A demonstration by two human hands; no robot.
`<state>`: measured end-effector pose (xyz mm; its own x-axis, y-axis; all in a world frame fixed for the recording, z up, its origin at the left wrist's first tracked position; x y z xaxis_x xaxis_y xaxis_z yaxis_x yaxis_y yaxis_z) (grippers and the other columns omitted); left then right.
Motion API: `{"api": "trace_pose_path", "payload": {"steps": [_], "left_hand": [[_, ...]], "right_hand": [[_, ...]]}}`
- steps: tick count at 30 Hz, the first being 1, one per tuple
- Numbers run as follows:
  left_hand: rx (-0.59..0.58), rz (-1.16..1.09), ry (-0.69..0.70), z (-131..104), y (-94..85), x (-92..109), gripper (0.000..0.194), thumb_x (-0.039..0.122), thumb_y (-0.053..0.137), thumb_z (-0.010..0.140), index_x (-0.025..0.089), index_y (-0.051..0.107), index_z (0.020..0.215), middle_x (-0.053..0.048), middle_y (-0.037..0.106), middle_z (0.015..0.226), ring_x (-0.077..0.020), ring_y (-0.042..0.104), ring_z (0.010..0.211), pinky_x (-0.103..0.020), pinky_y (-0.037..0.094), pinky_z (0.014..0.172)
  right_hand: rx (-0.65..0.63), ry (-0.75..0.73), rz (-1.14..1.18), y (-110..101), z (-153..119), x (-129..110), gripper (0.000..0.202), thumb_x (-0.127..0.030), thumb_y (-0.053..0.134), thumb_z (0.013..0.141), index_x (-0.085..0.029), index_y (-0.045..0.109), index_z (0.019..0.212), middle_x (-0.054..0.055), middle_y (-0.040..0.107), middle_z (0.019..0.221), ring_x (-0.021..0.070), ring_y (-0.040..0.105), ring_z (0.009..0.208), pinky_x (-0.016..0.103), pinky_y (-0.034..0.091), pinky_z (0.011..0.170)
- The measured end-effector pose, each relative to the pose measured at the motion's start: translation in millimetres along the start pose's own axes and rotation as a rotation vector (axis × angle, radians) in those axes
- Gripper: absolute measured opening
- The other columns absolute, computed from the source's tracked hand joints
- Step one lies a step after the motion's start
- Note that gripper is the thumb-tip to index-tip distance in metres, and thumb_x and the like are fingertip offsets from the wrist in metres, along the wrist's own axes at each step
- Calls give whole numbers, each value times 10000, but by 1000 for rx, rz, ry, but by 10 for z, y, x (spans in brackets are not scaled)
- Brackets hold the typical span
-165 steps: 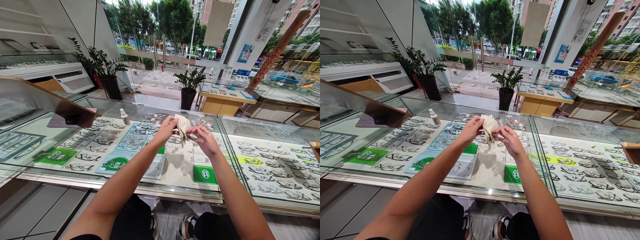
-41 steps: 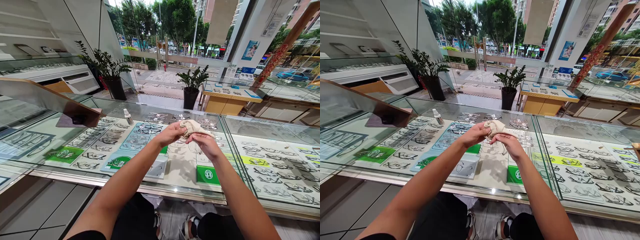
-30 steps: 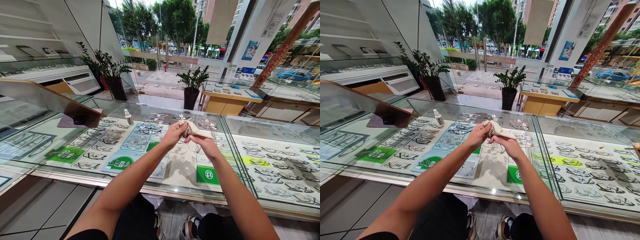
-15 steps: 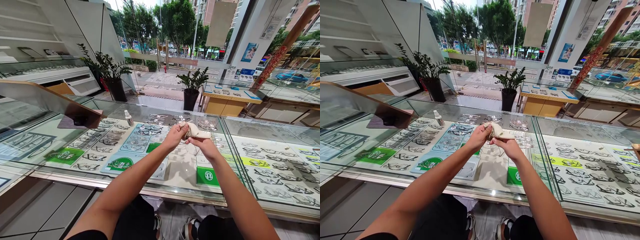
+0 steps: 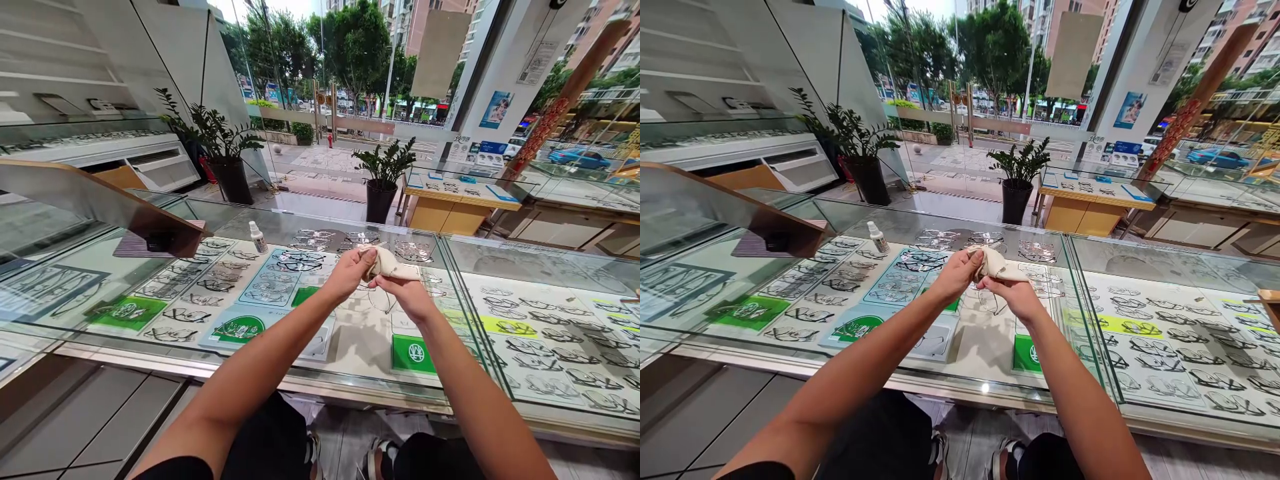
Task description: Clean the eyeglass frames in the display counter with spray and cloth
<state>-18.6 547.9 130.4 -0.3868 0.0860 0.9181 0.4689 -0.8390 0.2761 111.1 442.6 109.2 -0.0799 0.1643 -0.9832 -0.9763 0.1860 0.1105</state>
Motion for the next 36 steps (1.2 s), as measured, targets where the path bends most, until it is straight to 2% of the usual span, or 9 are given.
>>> {"api": "trace_pose_path", "payload": {"steps": [3, 6, 12, 18, 22, 26, 30, 33, 36], "left_hand": [[-16, -133, -35, 5, -9, 27, 552, 650, 746, 900, 101, 718, 949, -32, 663, 683, -116, 597, 600, -235, 485, 622], [-22, -289, -78, 22, -44, 76, 479, 546, 793, 906, 97, 744, 1067, -99, 755, 925, -175, 703, 849, -282, 561, 846], [73, -456, -75, 92, -162, 157, 297, 339, 648, 1037, 85, 741, 1159, -161, 775, 1148, -256, 714, 1176, -390, 528, 1108], [130, -479, -88, 120, -239, 183, 240, 272, 597, 1062, 101, 742, 1147, -140, 791, 1135, -238, 726, 1189, -376, 529, 1130], [157, -422, -116, 136, -331, 198, 265, 294, 597, 1066, 99, 747, 1164, -128, 797, 1069, -205, 758, 1046, -313, 585, 1000], [80, -305, -246, 101, -460, 228, 315, 383, 683, 1019, 90, 767, 1102, -112, 791, 953, -159, 737, 813, -237, 588, 757], [-160, -201, -460, 12, -544, 234, 456, 501, 833, 876, 72, 774, 1019, -138, 783, 920, -183, 719, 778, -260, 573, 707], [-298, -141, -590, -57, -537, 223, 512, 542, 912, 764, 77, 768, 923, -124, 767, 872, -182, 698, 752, -268, 557, 686], [-433, -92, -648, -107, -454, 193, 481, 528, 940, 720, 100, 740, 809, -65, 704, 743, -142, 608, 631, -262, 484, 595]], "right_hand": [[33, -13, 16, -20, 10, -25, 306, -544, 879, 795, -247, 841, 861, 53, 808, 931, 257, 686, 1003, 441, 473, 1045], [57, -45, 49, -63, 23, -98, 337, -579, 885, 773, -247, 842, 817, 56, 799, 904, 259, 676, 994, 450, 459, 1077], [97, -76, 109, -134, 37, -190, 329, -573, 897, 761, -252, 847, 812, 55, 779, 896, 243, 661, 953, 425, 485, 1040], [115, -105, 146, -186, -3, -226, 287, -536, 884, 797, -255, 842, 837, 55, 785, 937, 226, 673, 949, 399, 508, 988], [139, -221, 38, -252, -96, -434, 280, -554, 823, 863, -275, 830, 851, 53, 760, 939, 234, 671, 956, 413, 522, 955], [51, -466, -436, -222, -237, -875, 227, -446, 697, 1000, -269, 814, 918, 50, 735, 921, 230, 644, 930, 413, 501, 890], [-177, -713, -1207, -36, -318, -1227, 182, -275, 635, 1045, -223, 777, 942, 67, 763, 956, 246, 601, 942, 413, 434, 852], [-392, -801, -1663, 93, -317, -1282, 182, -162, 636, 1021, -210, 748, 885, 62, 749, 932, 255, 573, 950, 398, 389, 817], [-579, -817, -1881, 182, -310, -1236, 183, -106, 673, 975, -216, 727, 839, 57, 715, 904, 252, 551, 930, 394, 378, 800]]}}
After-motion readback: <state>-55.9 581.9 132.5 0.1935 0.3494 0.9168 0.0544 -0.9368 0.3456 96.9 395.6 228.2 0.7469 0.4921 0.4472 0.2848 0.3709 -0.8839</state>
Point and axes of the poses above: each hand's wrist, its own z-axis towards the middle knuckle, its own y-axis out of the palm, x = y × z, the point moved 1 cm from there along z, towards the middle knuckle
